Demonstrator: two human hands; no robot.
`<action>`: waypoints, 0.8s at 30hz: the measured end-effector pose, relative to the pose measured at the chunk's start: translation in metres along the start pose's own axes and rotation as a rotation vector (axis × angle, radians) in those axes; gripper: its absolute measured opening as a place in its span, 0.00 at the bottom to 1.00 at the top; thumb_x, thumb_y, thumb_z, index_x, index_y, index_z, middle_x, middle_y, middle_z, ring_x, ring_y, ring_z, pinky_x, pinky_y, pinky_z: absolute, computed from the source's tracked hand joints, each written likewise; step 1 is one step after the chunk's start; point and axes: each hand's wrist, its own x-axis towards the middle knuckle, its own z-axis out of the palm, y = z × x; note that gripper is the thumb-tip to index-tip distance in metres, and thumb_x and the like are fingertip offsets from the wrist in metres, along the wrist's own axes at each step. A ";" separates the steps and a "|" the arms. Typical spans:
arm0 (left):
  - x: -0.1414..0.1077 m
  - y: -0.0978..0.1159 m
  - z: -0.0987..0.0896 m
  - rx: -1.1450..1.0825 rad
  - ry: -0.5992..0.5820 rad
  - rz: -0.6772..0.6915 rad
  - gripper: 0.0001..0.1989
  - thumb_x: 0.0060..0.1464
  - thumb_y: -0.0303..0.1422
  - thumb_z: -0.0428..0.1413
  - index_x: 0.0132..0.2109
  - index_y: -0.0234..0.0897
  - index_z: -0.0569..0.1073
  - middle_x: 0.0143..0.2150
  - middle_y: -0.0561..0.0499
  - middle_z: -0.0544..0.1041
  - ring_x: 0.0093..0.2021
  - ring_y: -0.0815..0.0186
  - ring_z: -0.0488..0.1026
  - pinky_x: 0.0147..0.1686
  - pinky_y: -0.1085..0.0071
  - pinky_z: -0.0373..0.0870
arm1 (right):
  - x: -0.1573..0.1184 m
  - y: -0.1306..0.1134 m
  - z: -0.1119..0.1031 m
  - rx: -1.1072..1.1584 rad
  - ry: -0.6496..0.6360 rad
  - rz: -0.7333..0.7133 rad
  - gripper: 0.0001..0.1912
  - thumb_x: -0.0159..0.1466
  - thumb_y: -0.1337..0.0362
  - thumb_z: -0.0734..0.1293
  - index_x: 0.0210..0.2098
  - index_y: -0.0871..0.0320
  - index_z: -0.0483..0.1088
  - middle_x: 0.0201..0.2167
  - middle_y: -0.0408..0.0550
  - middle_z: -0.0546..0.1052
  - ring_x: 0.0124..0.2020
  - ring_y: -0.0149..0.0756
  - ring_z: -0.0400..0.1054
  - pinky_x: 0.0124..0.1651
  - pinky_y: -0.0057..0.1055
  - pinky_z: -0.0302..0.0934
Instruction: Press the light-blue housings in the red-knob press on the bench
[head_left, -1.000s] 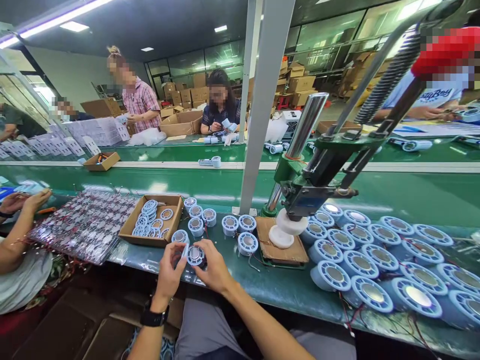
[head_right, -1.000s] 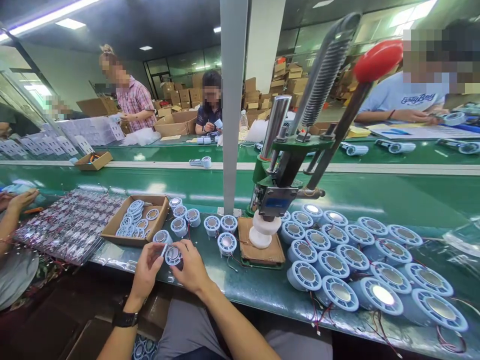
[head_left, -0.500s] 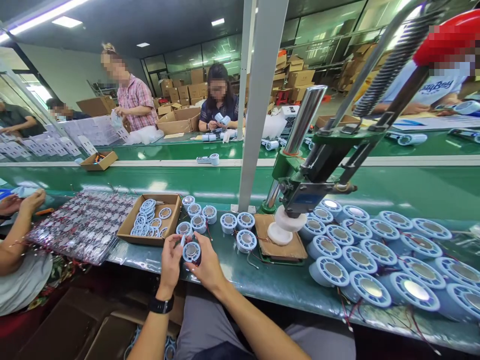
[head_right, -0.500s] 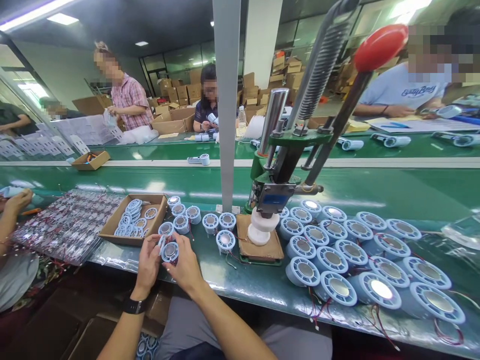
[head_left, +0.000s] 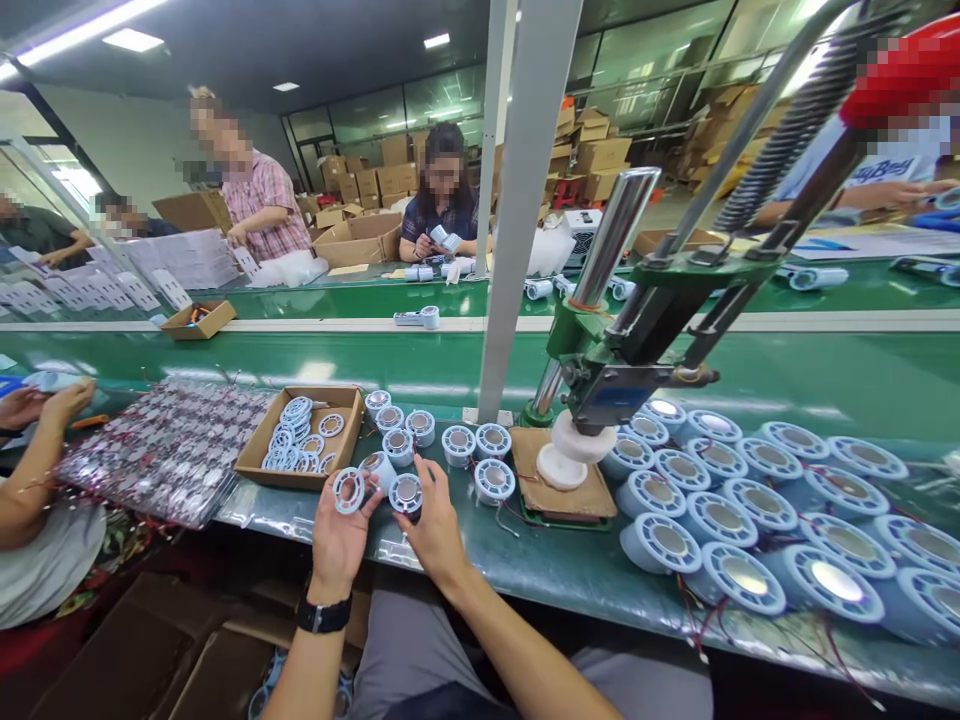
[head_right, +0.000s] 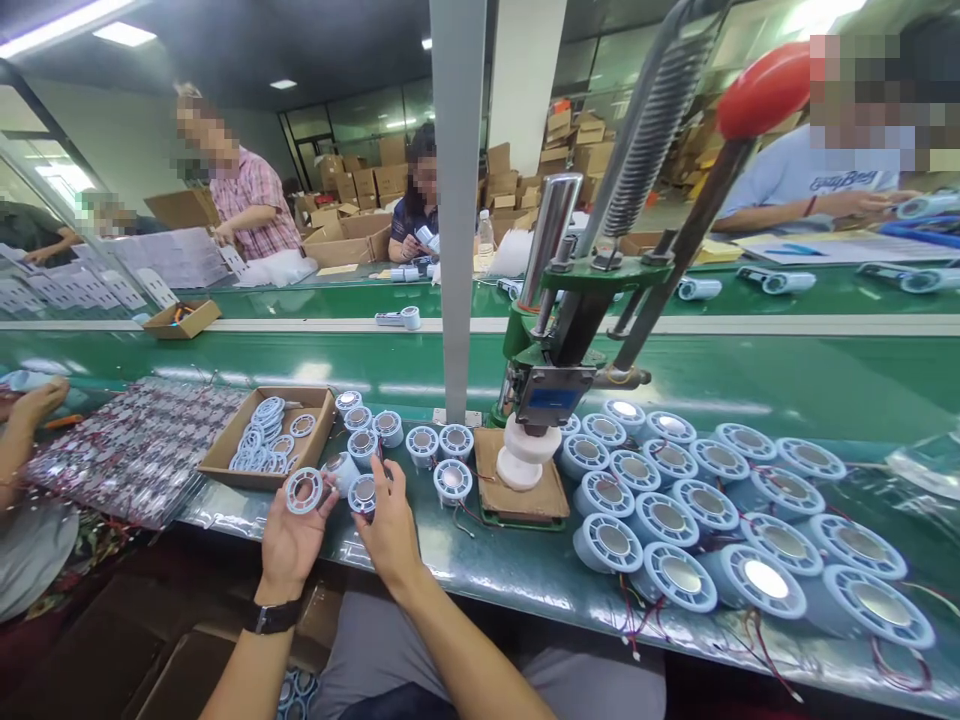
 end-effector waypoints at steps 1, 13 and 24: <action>0.001 0.001 0.000 0.008 0.004 0.016 0.20 0.52 0.46 0.63 0.46 0.38 0.71 0.44 0.47 0.78 0.48 0.55 0.77 0.46 0.57 0.77 | 0.001 0.000 0.000 0.008 0.002 -0.014 0.49 0.53 0.76 0.70 0.70 0.52 0.48 0.63 0.57 0.60 0.58 0.44 0.67 0.57 0.38 0.69; -0.015 -0.005 -0.021 0.790 -0.220 0.145 0.20 0.57 0.41 0.59 0.51 0.35 0.68 0.51 0.40 0.75 0.54 0.55 0.74 0.57 0.59 0.69 | -0.055 0.025 -0.095 -0.167 -0.022 -0.209 0.24 0.62 0.69 0.66 0.58 0.56 0.65 0.54 0.56 0.70 0.55 0.40 0.69 0.55 0.35 0.69; -0.051 -0.031 0.027 1.397 -0.360 0.400 0.25 0.57 0.33 0.58 0.61 0.39 0.65 0.55 0.42 0.74 0.55 0.54 0.71 0.54 0.56 0.69 | -0.060 0.031 -0.127 -0.203 -0.019 -0.213 0.17 0.64 0.67 0.65 0.52 0.54 0.71 0.54 0.55 0.69 0.51 0.38 0.71 0.49 0.32 0.71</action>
